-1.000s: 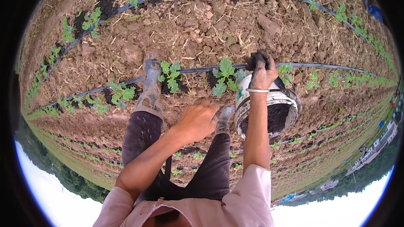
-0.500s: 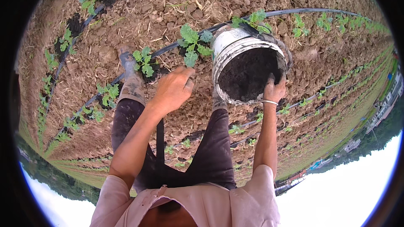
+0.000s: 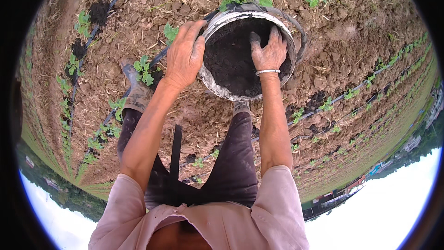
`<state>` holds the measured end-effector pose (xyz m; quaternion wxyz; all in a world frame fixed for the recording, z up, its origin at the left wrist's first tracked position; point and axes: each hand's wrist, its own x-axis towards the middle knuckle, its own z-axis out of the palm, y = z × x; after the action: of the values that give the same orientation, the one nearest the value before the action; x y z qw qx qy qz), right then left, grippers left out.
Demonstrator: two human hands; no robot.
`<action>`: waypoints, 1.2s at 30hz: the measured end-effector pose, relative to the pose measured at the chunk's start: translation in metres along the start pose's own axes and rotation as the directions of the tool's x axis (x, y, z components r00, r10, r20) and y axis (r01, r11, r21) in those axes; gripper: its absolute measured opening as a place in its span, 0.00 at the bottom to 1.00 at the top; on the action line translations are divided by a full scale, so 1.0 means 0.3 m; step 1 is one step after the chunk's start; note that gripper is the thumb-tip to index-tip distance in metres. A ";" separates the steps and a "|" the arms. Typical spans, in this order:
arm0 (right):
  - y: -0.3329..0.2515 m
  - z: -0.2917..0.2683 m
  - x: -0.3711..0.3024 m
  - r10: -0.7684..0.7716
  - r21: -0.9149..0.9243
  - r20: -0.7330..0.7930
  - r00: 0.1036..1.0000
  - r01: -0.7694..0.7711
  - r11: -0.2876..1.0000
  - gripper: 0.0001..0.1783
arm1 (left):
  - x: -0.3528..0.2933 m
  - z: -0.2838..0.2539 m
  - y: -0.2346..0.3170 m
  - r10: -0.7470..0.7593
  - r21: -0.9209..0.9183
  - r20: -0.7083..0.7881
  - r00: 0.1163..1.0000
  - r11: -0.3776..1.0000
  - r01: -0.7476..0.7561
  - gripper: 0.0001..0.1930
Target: The person walks along rows of small plants in a field, carrying a bucket of dark soil or compost. They repeatedly scoop material from the bucket with their right hand and place it around the base of each plant. The person moves steadily down the row, applying the material to multiple plants.
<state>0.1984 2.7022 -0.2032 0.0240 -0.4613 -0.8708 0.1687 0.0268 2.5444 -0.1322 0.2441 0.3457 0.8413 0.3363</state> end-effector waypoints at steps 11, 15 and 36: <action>-0.010 -0.001 0.091 -0.120 -0.005 0.168 0.979 0.122 0.992 0.42 | 0.211 0.190 0.108 0.137 0.337 0.194 0.971 0.921 -0.197 0.16; -0.021 0.010 0.111 -0.028 0.064 0.227 0.974 0.014 0.998 0.42 | 0.213 0.208 0.122 0.130 0.425 0.175 0.976 0.884 -0.194 0.17; -0.126 0.091 -0.032 0.126 0.351 0.419 0.899 -0.289 0.891 0.29 | 0.186 0.220 0.085 0.171 0.453 0.122 0.978 0.867 -0.208 0.13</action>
<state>0.1685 2.6675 -0.2159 -0.0713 -0.4961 -0.7486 0.4341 0.0442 2.6260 -0.1666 0.1531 0.4877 0.8489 0.1344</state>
